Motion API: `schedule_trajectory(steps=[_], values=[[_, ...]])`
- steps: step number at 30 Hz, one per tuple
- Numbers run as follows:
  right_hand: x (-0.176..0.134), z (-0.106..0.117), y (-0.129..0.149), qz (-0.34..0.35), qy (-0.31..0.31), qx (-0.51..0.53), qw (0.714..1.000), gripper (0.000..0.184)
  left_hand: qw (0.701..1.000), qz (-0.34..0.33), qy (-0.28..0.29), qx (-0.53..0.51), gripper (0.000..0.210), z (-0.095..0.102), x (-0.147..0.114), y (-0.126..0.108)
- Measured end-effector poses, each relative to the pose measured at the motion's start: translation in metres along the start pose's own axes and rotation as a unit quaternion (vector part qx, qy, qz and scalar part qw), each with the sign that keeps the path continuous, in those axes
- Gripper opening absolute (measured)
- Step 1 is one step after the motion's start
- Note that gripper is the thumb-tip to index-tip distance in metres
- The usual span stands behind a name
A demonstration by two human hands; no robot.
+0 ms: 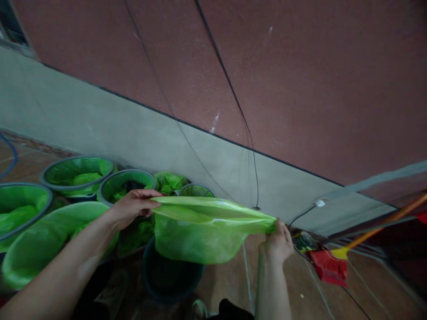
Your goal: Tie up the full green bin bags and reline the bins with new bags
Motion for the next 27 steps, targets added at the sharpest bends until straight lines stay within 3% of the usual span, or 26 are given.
schedule_trajectory(steps=[2, 6, 13, 17, 22, 27], values=[[-0.003, 0.002, 0.002, -0.014, -0.052, 0.038, 0.998, 0.038, 1.000, -0.006, 0.011, 0.011, 0.032, -0.002, 0.000, -0.001], [-0.004, 0.002, 0.005, -0.027, -0.062, 0.048, 0.997, 0.037, 0.999, -0.025, 0.012, 0.036, 0.040, -0.002, 0.001, -0.003], [-0.005, 0.001, 0.007, 0.000, -0.052, 0.002, 0.999, 0.036, 0.980, -0.105, -0.165, 0.033, 0.022, 0.003, 0.005, -0.004], [-0.012, -0.009, 0.007, 0.003, -0.023, 0.040, 0.999, 0.034, 0.959, -0.154, -0.238, -0.017, 0.012, 0.006, 0.003, -0.001], [-0.020, -0.014, 0.007, -0.014, -0.022, 0.071, 0.997, 0.034, 0.949, -0.125, -0.280, -0.071, 0.007, 0.016, 0.006, 0.008], [-0.020, -0.011, 0.015, 0.038, -0.016, 0.044, 0.998, 0.030, 0.964, -0.052, -0.254, -0.058, 0.006, 0.016, 0.010, 0.014]])
Point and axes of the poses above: each hand's wrist, its own x-axis towards the middle knuckle, its own z-axis out of the back of the hand, y = z × x, the point moved 4 cm from there along x, towards the middle knuckle, and after that the axes turned 6 degrees about y, right-handed, at the moved point
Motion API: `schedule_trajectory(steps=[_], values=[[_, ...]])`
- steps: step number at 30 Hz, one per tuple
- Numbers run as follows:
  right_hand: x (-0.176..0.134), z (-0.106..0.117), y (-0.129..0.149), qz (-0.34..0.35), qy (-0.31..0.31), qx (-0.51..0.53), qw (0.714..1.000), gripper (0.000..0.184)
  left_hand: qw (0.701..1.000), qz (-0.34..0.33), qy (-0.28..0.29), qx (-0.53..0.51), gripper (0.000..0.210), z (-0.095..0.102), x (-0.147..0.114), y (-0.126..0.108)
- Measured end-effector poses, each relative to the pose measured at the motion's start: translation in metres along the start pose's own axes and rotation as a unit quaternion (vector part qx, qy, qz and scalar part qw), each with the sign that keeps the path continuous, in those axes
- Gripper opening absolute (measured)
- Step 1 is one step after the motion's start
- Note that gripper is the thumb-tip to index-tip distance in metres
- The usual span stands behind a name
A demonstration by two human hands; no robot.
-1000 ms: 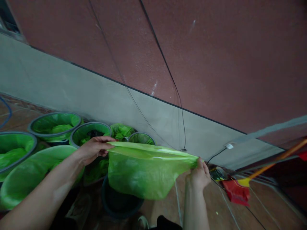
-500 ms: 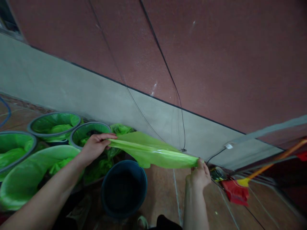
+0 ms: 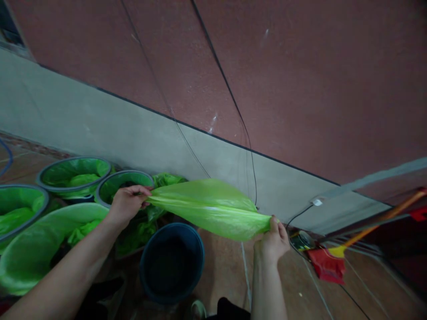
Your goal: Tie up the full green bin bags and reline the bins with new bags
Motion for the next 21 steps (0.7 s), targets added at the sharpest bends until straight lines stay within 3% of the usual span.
schedule_trajectory(steps=[4, 8, 10, 12, 14, 17, 19, 21], values=[[-0.003, 0.000, 0.013, 0.020, 0.006, 0.010, 1.000, 0.030, 0.992, 0.079, 0.022, -0.091, 0.013, -0.001, 0.004, 0.001], [-0.027, -0.007, 0.035, 0.058, 0.069, -0.039, 0.995, 0.029, 0.981, 0.081, -0.057, -0.168, 0.013, 0.006, 0.014, -0.004], [-0.048, -0.012, 0.045, 0.091, 0.115, -0.085, 0.986, 0.029, 0.978, 0.098, -0.103, -0.152, 0.010, 0.007, 0.012, -0.002], [-0.071, -0.020, 0.055, 0.145, 0.180, -0.134, 0.964, 0.024, 0.980, 0.128, -0.099, -0.115, 0.006, -0.002, 0.002, 0.005], [-0.095, -0.031, 0.062, 0.227, 0.262, -0.186, 0.919, 0.018, 0.982, 0.171, -0.028, -0.075, 0.009, -0.021, -0.018, 0.019], [-0.124, -0.046, 0.065, 0.327, 0.354, -0.252, 0.839, 0.014, 0.954, 0.263, 0.143, -0.005, 0.035, -0.058, -0.059, 0.051], [-0.136, -0.054, 0.061, 0.347, 0.378, -0.278, 0.812, 0.016, 0.932, 0.288, 0.221, 0.014, 0.050, -0.077, -0.083, 0.071], [-0.144, -0.061, 0.053, 0.343, 0.388, -0.300, 0.801, 0.016, 0.916, 0.306, 0.259, 0.015, 0.056, -0.088, -0.097, 0.086]])
Point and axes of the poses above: each hand's wrist, its own x-axis towards the middle knuckle, its own z-axis out of the back of the hand, y = z × x, the point moved 4 cm from there along x, towards the middle knuckle, and after that the axes turned 6 degrees about y, right-handed, at the moved point
